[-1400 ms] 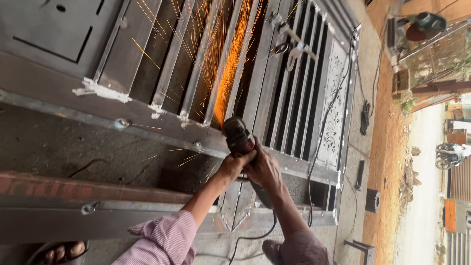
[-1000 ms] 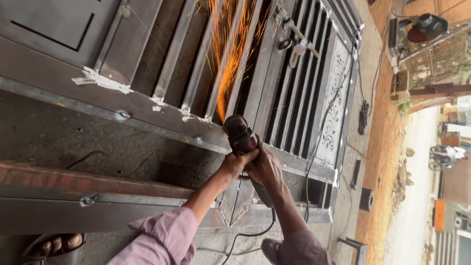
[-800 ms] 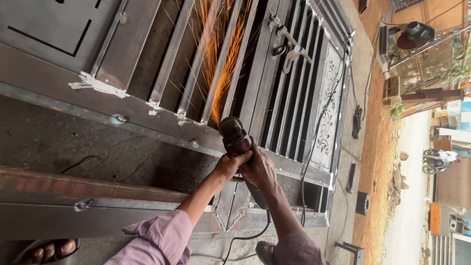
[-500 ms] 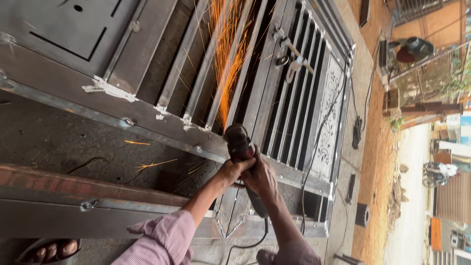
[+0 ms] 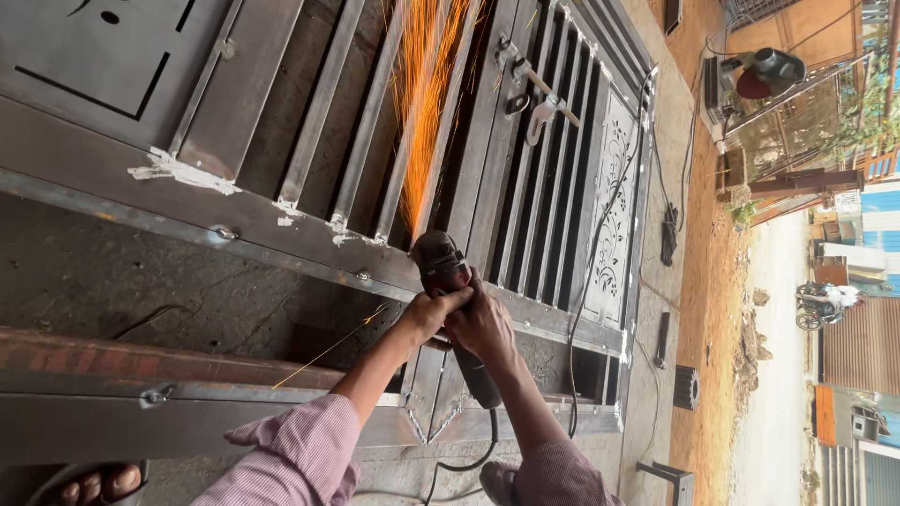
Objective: The person uses an angle grinder with both hands to grind weld seams and edges of a decorative metal gate frame lying on the ground, producing sparks as they work along different joints of the frame.
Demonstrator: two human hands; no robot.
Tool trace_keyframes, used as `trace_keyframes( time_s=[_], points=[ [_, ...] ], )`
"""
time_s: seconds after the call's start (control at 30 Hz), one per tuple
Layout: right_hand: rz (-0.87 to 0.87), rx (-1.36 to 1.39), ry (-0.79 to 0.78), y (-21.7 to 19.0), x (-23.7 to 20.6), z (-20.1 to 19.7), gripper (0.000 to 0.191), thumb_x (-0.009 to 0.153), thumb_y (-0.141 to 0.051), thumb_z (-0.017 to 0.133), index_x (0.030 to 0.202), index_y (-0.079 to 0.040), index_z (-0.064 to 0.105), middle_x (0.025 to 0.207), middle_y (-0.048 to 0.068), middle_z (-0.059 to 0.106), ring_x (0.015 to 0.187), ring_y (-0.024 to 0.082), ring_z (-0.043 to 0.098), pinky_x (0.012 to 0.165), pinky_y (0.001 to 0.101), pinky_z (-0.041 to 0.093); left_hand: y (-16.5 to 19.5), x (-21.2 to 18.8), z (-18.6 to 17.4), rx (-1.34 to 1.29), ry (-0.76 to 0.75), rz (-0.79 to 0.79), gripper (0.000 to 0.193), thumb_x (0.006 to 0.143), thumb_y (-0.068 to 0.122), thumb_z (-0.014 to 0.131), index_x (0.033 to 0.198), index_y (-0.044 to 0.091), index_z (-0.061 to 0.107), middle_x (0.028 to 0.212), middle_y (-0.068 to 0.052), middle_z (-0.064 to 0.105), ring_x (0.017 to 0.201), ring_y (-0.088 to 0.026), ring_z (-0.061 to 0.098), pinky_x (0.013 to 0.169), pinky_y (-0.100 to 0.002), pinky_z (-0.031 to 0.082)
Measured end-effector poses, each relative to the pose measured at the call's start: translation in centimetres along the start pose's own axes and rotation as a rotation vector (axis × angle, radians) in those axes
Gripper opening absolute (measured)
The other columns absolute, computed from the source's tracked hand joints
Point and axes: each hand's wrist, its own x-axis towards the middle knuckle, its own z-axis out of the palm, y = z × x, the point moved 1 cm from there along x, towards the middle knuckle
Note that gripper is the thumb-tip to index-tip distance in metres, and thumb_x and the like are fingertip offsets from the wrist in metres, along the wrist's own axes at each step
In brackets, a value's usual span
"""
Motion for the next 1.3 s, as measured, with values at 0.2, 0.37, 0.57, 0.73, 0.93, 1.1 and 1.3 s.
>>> trace_keyframes(
  time_s=[0.2,0.37,0.57,0.73,0.93,1.1,1.3],
  points=[
    [-0.032,0.000,0.034,-0.2,0.4,-0.2,0.081,0.079,-0.038,0.065,0.148,-0.005,0.039,0.098,0.027,0.073,0.093,0.046,0.071,0.077,0.0525,0.056,0.6,-0.2,0.0,0.015,-0.038,-0.012,0.070,0.076,0.067,0.072,0.112,0.007,0.073,0.100,-0.011,0.076,0.088,-0.027,0.073,0.077,-0.046,0.062],
    [0.006,0.024,-0.024,-0.4,0.4,0.3,0.090,0.072,-0.033,0.063,0.153,-0.006,0.035,0.093,0.026,0.075,0.089,0.044,0.074,0.079,0.0499,0.057,0.2,-0.4,-0.5,-0.048,-0.022,0.032,0.067,0.075,0.063,0.072,0.116,0.010,0.070,0.102,-0.012,0.075,0.090,-0.030,0.075,0.078,-0.048,0.063],
    [-0.051,0.009,0.035,-0.3,0.2,-0.1,0.086,0.079,-0.038,0.065,0.152,-0.003,0.036,0.100,0.026,0.074,0.094,0.044,0.072,0.079,0.0511,0.056,0.6,0.1,-0.2,-0.015,-0.028,-0.009,0.065,0.077,0.064,0.072,0.112,0.010,0.071,0.098,-0.010,0.075,0.085,-0.028,0.074,0.076,-0.049,0.063],
    [0.020,0.010,0.004,-0.6,0.1,0.0,0.086,0.076,-0.036,0.065,0.152,-0.005,0.038,0.099,0.026,0.074,0.094,0.045,0.072,0.079,0.0517,0.056,0.7,-0.4,-0.1,-0.006,-0.028,0.044,0.062,0.078,0.063,0.073,0.108,0.009,0.074,0.092,-0.010,0.075,0.081,-0.026,0.074,0.072,-0.048,0.063],
    [-0.007,0.048,0.018,0.2,-0.1,0.5,0.081,0.077,-0.035,0.065,0.149,-0.006,0.043,0.099,0.027,0.074,0.094,0.047,0.070,0.079,0.0533,0.055,0.4,-0.3,0.1,0.017,0.004,0.010,0.063,0.078,0.064,0.072,0.109,0.009,0.073,0.093,-0.009,0.075,0.080,-0.025,0.072,0.070,-0.046,0.063],
    [0.099,0.022,0.014,3.0,-1.0,-0.5,0.088,0.081,-0.041,0.067,0.154,-0.009,0.031,0.103,0.025,0.073,0.091,0.044,0.073,0.076,0.0518,0.057,0.0,0.9,3.1,0.085,-0.034,0.005,0.067,0.080,0.064,0.070,0.122,0.012,0.064,0.102,-0.014,0.076,0.088,-0.029,0.076,0.074,-0.048,0.066],
    [0.140,-0.023,-0.041,6.4,-3.3,-0.5,0.095,0.074,-0.032,0.067,0.160,-0.019,0.030,0.098,0.023,0.076,0.091,0.044,0.073,0.078,0.0512,0.056,-3.4,1.1,5.7,0.075,-0.057,-0.051,0.076,0.081,0.062,0.068,0.135,0.009,0.060,0.116,-0.016,0.074,0.101,-0.033,0.073,0.082,-0.050,0.065]
  ],
)
